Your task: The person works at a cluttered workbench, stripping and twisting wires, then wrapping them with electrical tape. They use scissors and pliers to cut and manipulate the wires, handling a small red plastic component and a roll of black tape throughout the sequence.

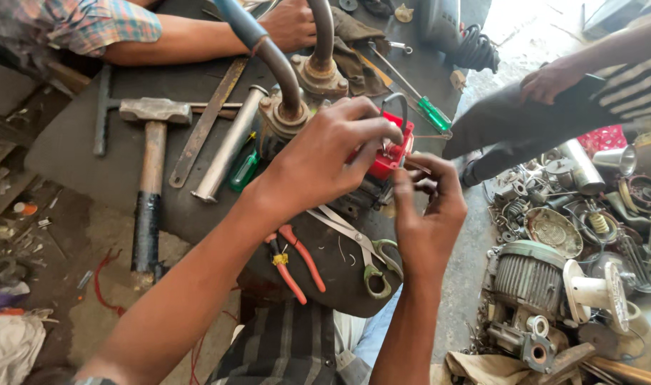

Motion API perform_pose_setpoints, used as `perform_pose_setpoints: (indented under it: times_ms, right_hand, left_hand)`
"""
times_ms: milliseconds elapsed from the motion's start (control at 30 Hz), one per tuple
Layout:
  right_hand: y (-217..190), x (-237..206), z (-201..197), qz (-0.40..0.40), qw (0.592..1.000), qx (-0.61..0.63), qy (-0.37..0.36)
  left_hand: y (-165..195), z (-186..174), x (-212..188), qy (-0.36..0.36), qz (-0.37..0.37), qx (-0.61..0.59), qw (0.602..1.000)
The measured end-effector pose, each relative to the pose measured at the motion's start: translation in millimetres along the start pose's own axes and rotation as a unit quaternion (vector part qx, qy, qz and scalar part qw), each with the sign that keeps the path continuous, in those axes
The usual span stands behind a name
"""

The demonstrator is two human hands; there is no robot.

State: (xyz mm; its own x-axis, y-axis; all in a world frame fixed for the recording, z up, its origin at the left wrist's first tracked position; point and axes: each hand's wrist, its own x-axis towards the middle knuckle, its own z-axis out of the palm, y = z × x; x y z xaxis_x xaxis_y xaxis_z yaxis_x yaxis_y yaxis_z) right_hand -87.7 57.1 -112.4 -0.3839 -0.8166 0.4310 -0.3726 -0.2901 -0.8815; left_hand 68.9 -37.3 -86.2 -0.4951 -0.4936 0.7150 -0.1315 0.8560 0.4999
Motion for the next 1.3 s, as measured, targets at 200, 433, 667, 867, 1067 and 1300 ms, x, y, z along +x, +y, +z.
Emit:
perform_pose_setpoints:
  times_ms: [200, 433, 667, 867, 1067, 1300]
  right_hand:
    - [-5, -4, -9, -0.09, 0.981, -0.169, 0.016]
    - [15, -4, -31, 0.029, 0.997, -0.054, 0.045]
    - [17, -17, -33, 0.078, 0.995, 0.034, 0.043]
    - [11, -22, -27, 0.072, 0.996, 0.03, 0.041]
    - [16, -23, -23, 0.068, 0.995, -0.038, 0.068]
    - [10, -22, -15, 0.029, 0.997, -0.03, 0.071]
  left_hand:
    - [16, 0, 1, -0.053, -0.055, -0.035, 0.996]
    - [21, -5, -5, -0.021, -0.079, -0.056, 0.995]
    - [26, -4, -17, -0.064, -0.033, 0.008, 0.997]
    - [34, 8, -22, -0.066, -0.003, 0.083, 0.994]
    - [26, 10, -27, 0.017, -0.046, -0.027, 0.998]
    - [46, -3, -12, 0.007, 0.061, 0.026, 0.998]
